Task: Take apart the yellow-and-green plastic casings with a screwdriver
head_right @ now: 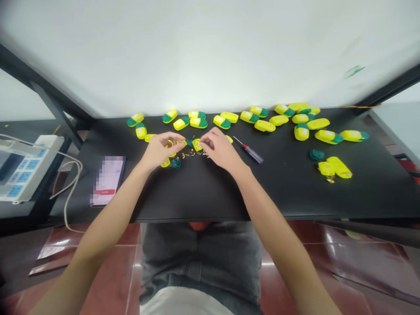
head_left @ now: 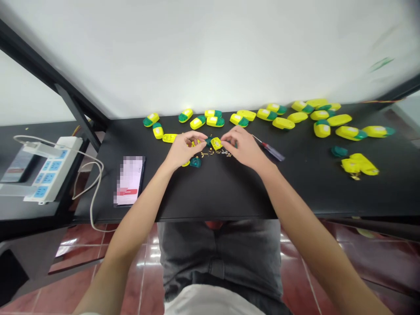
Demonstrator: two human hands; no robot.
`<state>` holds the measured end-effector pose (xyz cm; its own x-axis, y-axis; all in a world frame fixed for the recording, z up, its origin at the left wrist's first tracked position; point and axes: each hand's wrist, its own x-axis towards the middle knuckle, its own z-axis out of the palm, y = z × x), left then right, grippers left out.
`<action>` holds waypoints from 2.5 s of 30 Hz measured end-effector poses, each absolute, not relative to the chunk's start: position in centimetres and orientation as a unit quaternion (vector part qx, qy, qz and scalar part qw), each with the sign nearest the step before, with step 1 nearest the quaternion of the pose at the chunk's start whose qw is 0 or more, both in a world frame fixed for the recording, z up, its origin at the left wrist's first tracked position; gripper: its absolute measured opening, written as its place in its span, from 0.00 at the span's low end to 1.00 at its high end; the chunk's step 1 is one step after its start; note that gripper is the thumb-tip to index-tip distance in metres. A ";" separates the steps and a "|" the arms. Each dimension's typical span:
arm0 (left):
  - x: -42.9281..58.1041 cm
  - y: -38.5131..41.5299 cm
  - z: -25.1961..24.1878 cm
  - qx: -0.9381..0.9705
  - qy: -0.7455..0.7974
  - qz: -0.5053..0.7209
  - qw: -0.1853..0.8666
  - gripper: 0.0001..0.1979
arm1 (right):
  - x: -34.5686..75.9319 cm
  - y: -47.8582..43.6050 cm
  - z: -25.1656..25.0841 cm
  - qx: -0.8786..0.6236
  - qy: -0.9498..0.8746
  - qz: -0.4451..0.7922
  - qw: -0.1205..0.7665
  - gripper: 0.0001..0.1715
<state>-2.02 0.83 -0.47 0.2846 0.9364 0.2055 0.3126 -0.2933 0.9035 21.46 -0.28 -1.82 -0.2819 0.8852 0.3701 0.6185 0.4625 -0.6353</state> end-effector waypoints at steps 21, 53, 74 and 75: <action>-2.2 1.3 -1.4 0.688 0.426 0.415 0.415 0.09 | 18.8 0.1 -4.2 -0.408 -0.863 0.157 0.252 0.06; -2.4 0.5 -0.4 0.610 0.376 0.391 0.578 0.15 | 19.6 -0.1 -3.9 -0.397 -0.862 0.193 0.248 0.12; -2.1 0.5 -0.6 0.584 0.372 0.394 0.605 0.17 | 20.5 -0.6 0.3 -0.410 -0.604 0.560 0.393 0.21; -2.1 0.6 -0.6 0.584 0.374 0.393 0.604 0.17 | 20.5 -0.6 0.3 -0.410 -0.603 0.559 0.395 0.21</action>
<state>-2.10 0.55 -0.60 0.4112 0.9115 0.0083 -0.0384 0.0082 0.9992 20.47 -0.64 0.29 -0.3524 0.9357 0.0172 0.0527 0.0382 -0.9979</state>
